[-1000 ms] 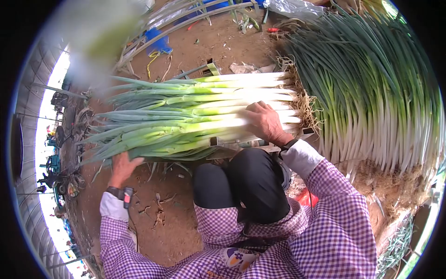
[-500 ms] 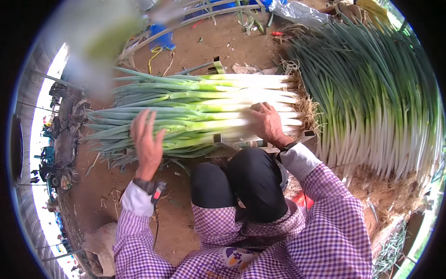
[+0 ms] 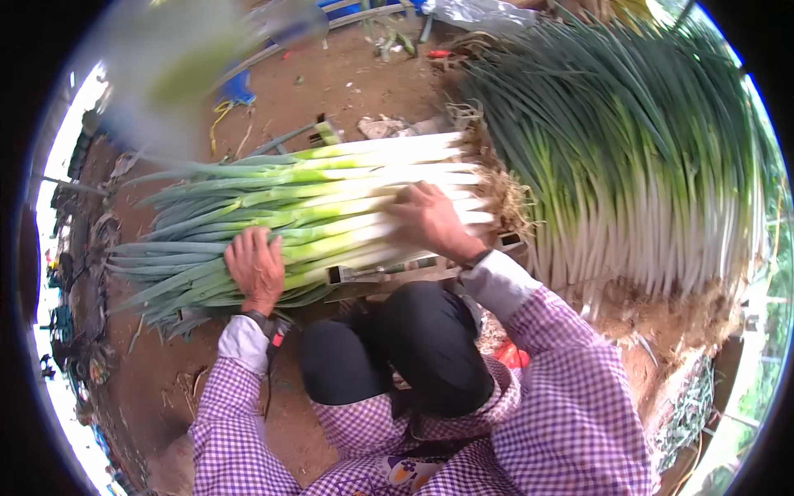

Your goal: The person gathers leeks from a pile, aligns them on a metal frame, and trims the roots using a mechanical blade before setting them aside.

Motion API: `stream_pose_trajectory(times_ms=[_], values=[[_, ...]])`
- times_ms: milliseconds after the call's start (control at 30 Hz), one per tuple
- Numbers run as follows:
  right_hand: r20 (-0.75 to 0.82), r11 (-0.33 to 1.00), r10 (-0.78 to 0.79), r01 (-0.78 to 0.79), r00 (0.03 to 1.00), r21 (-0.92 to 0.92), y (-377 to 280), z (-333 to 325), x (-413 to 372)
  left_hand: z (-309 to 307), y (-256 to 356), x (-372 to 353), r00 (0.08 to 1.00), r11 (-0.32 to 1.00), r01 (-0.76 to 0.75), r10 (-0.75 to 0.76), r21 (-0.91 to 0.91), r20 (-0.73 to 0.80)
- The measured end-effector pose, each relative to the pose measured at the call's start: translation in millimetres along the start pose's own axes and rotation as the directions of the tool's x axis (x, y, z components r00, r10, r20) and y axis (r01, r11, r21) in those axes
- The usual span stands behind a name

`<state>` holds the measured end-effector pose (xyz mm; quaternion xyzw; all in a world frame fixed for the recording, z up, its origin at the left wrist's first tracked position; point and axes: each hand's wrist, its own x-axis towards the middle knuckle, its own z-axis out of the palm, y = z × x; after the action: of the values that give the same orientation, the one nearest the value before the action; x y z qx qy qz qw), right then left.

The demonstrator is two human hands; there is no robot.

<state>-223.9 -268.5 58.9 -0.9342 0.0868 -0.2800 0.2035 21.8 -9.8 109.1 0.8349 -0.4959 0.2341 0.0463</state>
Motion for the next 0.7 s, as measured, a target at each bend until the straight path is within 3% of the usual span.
stream_pose_trajectory(times_ms=[167,267,367,500,600,633,700], values=[[-0.035,0.998,-0.054,0.053,0.998,-0.04,8,9,-9,5,4,2,1.0,0.998,0.006,-0.006,0.067,-0.003],[0.007,0.994,0.085,-0.084,0.996,-0.071,-4,-2,-26,5,5,3,1.0,0.997,0.016,-0.018,0.07,0.019],[-0.128,0.965,0.19,-0.209,0.973,-0.157,-4,-13,-40,4,4,3,1.0,0.995,0.009,-0.012,0.1,0.028],[-0.134,0.966,0.21,-0.226,0.969,-0.123,5,-17,-38,5,4,3,1.0,0.99,0.003,-0.005,0.138,0.017],[-0.115,0.982,0.138,-0.151,0.984,-0.111,39,-1,-33,14,4,4,1.0,0.985,0.006,-0.011,0.173,0.028],[-0.159,0.986,0.159,-0.164,0.974,-0.02,41,0,-31,12,7,7,0.999,0.984,0.014,-0.022,0.175,0.043],[-0.139,0.986,0.16,-0.163,0.977,-0.012,47,-1,-27,7,11,10,0.999,0.985,0.022,-0.03,0.17,0.043]])
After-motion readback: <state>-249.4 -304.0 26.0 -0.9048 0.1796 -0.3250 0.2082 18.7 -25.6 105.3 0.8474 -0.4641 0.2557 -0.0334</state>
